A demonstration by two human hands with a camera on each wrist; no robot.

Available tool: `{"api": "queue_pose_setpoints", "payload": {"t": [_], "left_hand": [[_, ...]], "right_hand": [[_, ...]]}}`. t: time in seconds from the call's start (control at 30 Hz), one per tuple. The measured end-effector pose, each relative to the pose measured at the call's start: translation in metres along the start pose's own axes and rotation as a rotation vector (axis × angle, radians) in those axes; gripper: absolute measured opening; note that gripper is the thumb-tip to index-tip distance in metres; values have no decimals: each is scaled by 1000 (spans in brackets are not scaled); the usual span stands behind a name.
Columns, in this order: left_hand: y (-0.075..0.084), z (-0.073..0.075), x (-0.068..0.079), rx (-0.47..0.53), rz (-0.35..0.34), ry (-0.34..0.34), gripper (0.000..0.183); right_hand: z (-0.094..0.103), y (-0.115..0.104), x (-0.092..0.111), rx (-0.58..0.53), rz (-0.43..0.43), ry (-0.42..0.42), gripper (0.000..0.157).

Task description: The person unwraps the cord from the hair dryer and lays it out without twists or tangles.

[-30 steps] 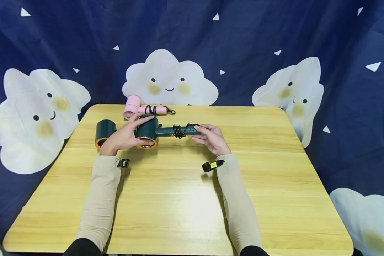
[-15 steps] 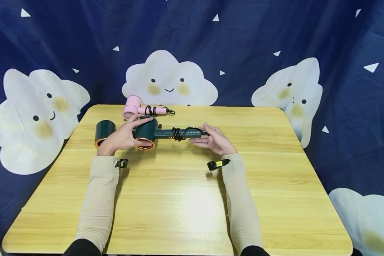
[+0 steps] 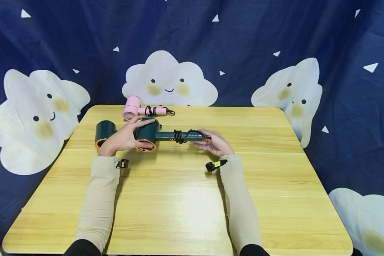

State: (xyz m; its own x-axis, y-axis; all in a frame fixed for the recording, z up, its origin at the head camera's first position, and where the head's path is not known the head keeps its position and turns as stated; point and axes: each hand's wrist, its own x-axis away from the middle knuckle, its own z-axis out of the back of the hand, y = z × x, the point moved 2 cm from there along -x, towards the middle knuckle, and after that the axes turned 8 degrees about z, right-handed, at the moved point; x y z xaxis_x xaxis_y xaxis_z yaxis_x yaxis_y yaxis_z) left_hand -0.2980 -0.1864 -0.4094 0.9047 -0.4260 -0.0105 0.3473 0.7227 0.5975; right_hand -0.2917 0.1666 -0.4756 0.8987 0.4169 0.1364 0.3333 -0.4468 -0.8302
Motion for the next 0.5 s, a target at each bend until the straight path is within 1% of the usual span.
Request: {"api": "queue_pose_setpoints", "payload": {"t": [0.07, 0.13, 0.23, 0.3, 0.4, 0.5], "left_hand": [[0, -1, 0, -1, -6, -3, 96], [1, -1, 0, -2, -11, -7, 96], [1, -2, 0, -5, -17, -12, 95], [0, -2, 0, -7, -13, -18, 95], [0, -2, -1, -8, -5, -32, 95], [0, -3, -1, -6, 0, -43, 96]], "right_hand": [[-1, 0, 1, -7, 17, -8, 34], [-1, 0, 1, -11, 31, -21, 28], [-2, -1, 1, -11, 41, -26, 28], [-2, -2, 0, 10, 38, -5, 32], [-2, -3, -1, 51, 28, 46, 47], [-2, -5, -1, 84, 26, 64, 58]]}}
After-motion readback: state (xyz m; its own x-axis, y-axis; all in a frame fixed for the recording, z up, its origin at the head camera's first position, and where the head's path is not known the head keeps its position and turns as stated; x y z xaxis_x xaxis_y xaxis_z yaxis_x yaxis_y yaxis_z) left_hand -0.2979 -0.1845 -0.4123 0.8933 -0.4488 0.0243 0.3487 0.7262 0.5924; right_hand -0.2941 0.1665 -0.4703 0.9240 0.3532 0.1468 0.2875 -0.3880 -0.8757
